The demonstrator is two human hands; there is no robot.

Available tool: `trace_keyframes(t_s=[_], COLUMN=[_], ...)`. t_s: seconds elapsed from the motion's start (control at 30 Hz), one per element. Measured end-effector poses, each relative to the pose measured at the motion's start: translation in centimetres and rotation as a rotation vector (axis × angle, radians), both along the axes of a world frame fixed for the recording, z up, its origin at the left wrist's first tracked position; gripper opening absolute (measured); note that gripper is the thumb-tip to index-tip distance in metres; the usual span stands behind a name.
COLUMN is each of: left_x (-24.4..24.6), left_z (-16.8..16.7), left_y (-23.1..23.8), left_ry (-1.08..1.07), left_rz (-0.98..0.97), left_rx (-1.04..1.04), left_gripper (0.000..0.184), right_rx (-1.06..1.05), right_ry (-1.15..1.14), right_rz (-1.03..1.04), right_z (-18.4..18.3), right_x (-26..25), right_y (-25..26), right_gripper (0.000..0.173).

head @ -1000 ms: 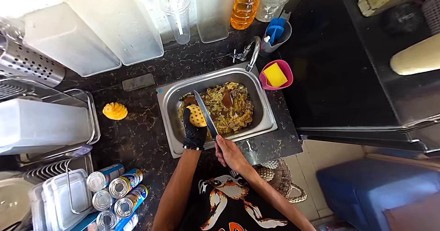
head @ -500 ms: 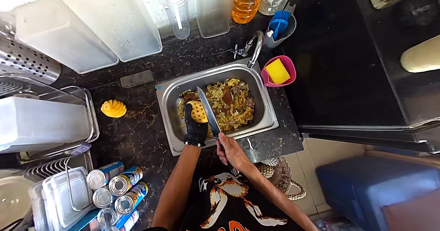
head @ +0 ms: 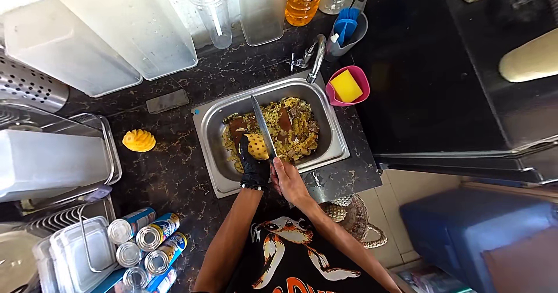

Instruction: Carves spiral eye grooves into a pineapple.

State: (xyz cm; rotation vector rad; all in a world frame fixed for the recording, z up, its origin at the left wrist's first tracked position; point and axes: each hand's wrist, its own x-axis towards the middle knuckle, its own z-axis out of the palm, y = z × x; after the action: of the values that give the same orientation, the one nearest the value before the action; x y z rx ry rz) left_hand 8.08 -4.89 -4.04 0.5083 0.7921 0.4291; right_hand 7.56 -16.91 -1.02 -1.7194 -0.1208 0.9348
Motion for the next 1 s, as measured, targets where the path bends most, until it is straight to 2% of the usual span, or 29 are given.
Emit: trace_keyframes(t_s=[0.1,0.3,0.47,0.6,0.63,0.73,0.77,0.87,0.9,0.93,0.97,1.0], left_x=[0.2,0.1,0.2,-0.3,-0.4,1.2,1.3,-1.2,-1.3,-1.2,-0.8,-1.2], left_z=[-1.0,-1.4,-1.8,-2.0,-0.9,6.0,5.8,-1.5,-2.0,0.0,4.0,7.3], left_y=[0.7,1.2,1.4,1.1,0.6,-0.9,-0.9,0.9,1.6,1.9,1.8,1.6], left_ry=[-0.037,-0.031,0.028,0.013,0.056,0.418,0.451,0.066,0.030,0.100,0.235,0.267], left_rz=[0.057,0.055,0.081,0.056,0.038,-0.059,-0.071,-0.046,-0.034,-0.002,0.027,-0.015], left_rx=[0.005,0.176,0.273,0.361,0.370,0.240,0.237,0.279,0.246,0.179,0.120,0.143], left_gripper=[0.038,0.040,0.048,0.054,0.053,0.036,0.034,0.048,0.048,0.043,0.038,0.039], right_rx=[-0.034,-0.085,-0.330,-0.430,-0.434,-0.364,-0.318,-0.159,-0.134,-0.144,-0.185,-0.249], right_ry=[-0.090,-0.121,-0.268,-0.246,-0.242,-0.222,-0.197,-0.148,-0.141,-0.140,-0.145,-0.140], right_rz=[0.071,0.126,0.207,0.232,0.227,0.183,0.173,0.100,0.066,0.034,0.014,0.012], right_z=[0.2,-0.1,2.1,2.8,2.8,2.1,1.7,0.1,-0.3,-0.8,-1.5,-2.2], right_x=[-0.4,-1.0,-2.1,-3.0,-2.7,-0.8,-0.3,-0.5,-0.5,-0.3,0.0,0.5], right_y=[-0.5,-0.3,-0.2,-0.1,0.4,1.6,1.7,0.6,0.0,-0.7,-1.3,-1.7], right_gripper=[0.054,0.055,0.055,0.057,0.057,0.058,0.060,0.061,0.061,0.061,0.061,0.062])
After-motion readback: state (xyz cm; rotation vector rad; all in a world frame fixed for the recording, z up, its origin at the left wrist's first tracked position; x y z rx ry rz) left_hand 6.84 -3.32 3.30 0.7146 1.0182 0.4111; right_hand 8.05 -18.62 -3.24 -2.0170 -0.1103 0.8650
